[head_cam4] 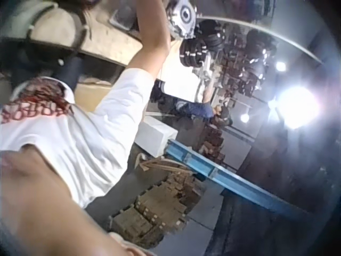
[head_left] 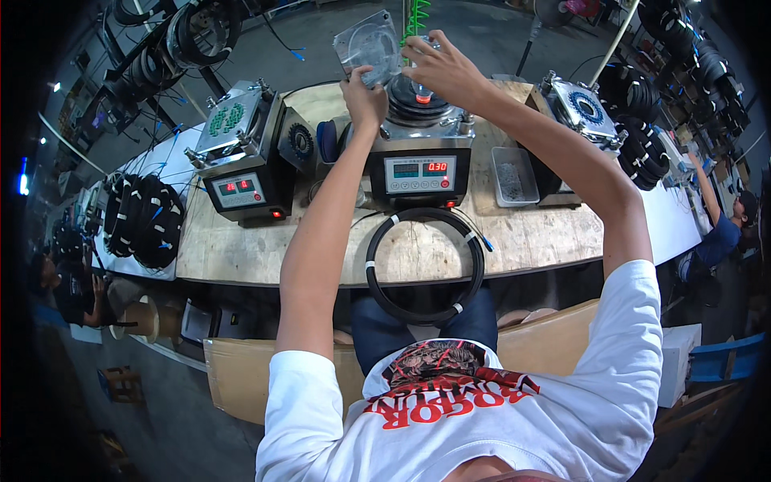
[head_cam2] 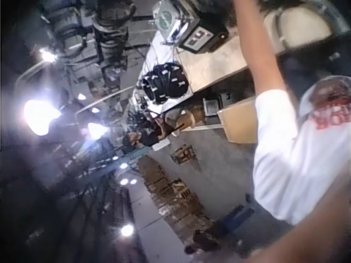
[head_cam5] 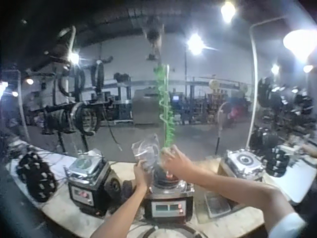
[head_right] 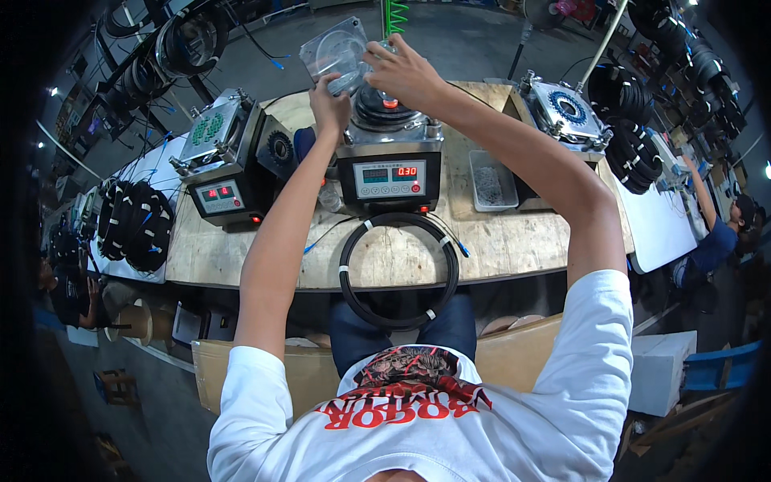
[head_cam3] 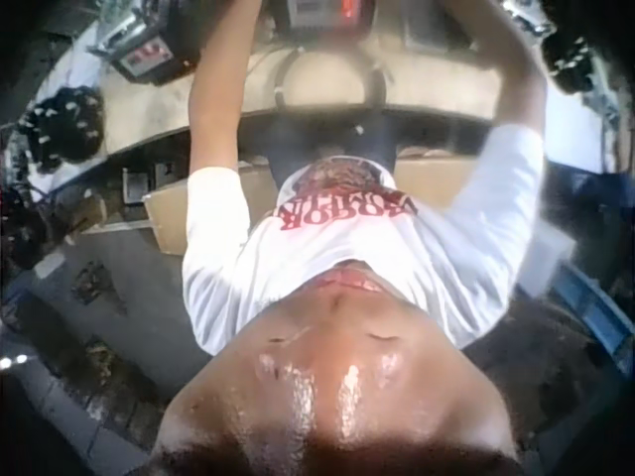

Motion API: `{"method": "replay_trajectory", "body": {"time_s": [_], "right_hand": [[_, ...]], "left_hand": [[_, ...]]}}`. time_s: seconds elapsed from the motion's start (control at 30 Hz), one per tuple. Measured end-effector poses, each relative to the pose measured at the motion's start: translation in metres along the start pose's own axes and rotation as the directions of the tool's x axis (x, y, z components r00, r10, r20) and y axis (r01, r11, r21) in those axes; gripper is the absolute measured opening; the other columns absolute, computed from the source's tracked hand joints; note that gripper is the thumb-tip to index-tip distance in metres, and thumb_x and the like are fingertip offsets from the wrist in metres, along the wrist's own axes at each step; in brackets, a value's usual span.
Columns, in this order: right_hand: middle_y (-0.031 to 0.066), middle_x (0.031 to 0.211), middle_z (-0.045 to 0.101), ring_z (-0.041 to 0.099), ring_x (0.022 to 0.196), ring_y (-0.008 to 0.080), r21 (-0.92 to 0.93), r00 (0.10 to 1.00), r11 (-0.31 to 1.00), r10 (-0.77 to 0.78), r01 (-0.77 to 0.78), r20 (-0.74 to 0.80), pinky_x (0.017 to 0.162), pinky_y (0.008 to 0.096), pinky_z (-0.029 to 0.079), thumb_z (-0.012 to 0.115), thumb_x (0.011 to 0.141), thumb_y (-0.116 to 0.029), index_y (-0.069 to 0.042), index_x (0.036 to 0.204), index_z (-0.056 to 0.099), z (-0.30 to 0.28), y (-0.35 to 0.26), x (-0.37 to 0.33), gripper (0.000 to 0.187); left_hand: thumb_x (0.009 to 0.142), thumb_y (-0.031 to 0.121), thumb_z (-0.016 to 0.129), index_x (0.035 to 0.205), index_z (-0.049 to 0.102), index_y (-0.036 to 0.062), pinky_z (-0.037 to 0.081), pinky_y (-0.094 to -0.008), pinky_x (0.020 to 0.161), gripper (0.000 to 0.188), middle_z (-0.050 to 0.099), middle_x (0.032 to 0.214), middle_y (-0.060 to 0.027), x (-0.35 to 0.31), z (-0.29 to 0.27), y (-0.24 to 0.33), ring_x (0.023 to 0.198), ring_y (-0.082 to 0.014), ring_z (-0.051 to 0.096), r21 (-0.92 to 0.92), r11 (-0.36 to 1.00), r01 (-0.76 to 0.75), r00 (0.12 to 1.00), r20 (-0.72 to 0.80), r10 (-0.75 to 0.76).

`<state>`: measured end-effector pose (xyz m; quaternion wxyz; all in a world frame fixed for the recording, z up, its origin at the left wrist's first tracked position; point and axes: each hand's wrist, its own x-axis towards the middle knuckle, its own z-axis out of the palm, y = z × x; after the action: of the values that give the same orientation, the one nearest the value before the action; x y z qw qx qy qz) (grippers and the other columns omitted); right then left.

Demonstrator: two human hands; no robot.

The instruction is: The person places a cable coil onto a machine, inserts fiber optic connectors into a plate, and secures them with clamps. After the process, they remove the connectors, lift the plate to clean the machine surface with a cloth and air nozzle, and then replace the plate.

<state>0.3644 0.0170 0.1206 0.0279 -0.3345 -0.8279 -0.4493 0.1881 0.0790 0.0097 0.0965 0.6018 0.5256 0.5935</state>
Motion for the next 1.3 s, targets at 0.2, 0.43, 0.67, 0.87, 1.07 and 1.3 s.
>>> {"method": "replay_trajectory", "body": {"time_s": [0.2, 0.43, 0.67, 0.87, 1.07, 1.3], "right_hand": [[-0.0016, 0.131, 0.060, 0.040, 0.136, 0.0182, 0.018, 0.999, 0.999, 0.039, -0.038, -0.025, 0.111, 0.0441, 0.030, 0.068, 0.082, -0.014, -0.022, 0.112, 0.071, 0.025, -0.007, 0.042, 0.031], [-0.0031, 0.120, 0.063, 0.044, 0.131, 0.0195, -0.015, 0.989, 0.991, 0.129, -0.131, -0.068, 0.104, 0.0453, 0.033, 0.069, 0.082, -0.018, -0.021, 0.098, 0.074, 0.072, 0.021, 0.045, 0.017], [-0.0033, 0.107, 0.063, 0.047, 0.125, 0.0178, -0.065, 0.996, 0.994, 0.079, -0.082, -0.045, 0.104, 0.0432, 0.033, 0.068, 0.080, -0.017, -0.021, 0.088, 0.073, 0.050, 0.033, 0.002, 0.010], [-0.0021, 0.113, 0.064, 0.046, 0.127, 0.0178, 0.097, 1.000, 0.995, -0.024, 0.024, 0.007, 0.105, 0.0416, 0.033, 0.068, 0.077, -0.014, -0.017, 0.088, 0.074, 0.007, 0.013, -0.003, 0.013], [-0.0013, 0.110, 0.064, 0.048, 0.120, 0.0189, 0.184, 0.994, 0.977, 0.113, -0.110, -0.003, 0.099, 0.0461, 0.034, 0.073, 0.073, -0.016, -0.020, 0.104, 0.073, 0.018, 0.010, 0.007, 0.030], [0.0031, 0.120, 0.064, 0.046, 0.128, 0.0264, 0.483, 0.756, 0.583, 0.531, -0.654, 0.383, 0.096, 0.0613, 0.033, 0.077, 0.075, -0.025, -0.024, 0.126, 0.064, 0.068, 0.022, -0.057, 0.053]], "left_hand": [[0.078, -0.002, 0.065, 0.118, 0.061, 0.0027, 0.046, -0.0454, 0.097, 0.040, 0.052, 0.116, -0.0265, -0.003, -0.001, 0.008, 0.109, -0.0461, 0.057, -0.036, 0.993, 0.111, 0.993, 0.045, -0.109], [0.079, -0.004, 0.061, 0.119, 0.061, 0.0023, 0.046, -0.0468, 0.098, 0.040, 0.049, 0.125, -0.0253, -0.009, -0.009, 0.032, 0.114, -0.0443, 0.056, 0.044, 0.995, 0.089, 0.994, 0.052, -0.092], [0.076, -0.004, 0.062, 0.117, 0.065, 0.0035, 0.044, -0.0466, 0.102, 0.042, 0.050, 0.124, -0.0276, -0.007, -0.006, 0.027, 0.116, -0.0457, 0.054, 0.013, 0.997, 0.076, 0.996, 0.039, -0.076], [0.074, -0.003, 0.062, 0.114, 0.067, 0.0067, 0.046, -0.0447, 0.097, 0.042, 0.051, 0.118, -0.0264, -0.003, -0.007, 0.015, 0.109, -0.0447, 0.056, 0.037, 0.999, 0.023, 0.999, 0.046, -0.025], [0.074, -0.003, 0.061, 0.114, 0.067, 0.0083, 0.045, -0.0453, 0.098, 0.042, 0.051, 0.119, -0.0271, -0.002, -0.003, 0.013, 0.111, -0.0450, 0.055, 0.016, 0.999, -0.044, 0.999, 0.028, 0.043], [0.075, -0.004, 0.062, 0.113, 0.068, 0.0102, 0.042, -0.0459, 0.105, 0.041, 0.050, 0.124, -0.0259, -0.002, -0.006, 0.008, 0.116, -0.0453, 0.054, 0.055, 0.998, -0.018, 0.997, 0.080, 0.014]]}}
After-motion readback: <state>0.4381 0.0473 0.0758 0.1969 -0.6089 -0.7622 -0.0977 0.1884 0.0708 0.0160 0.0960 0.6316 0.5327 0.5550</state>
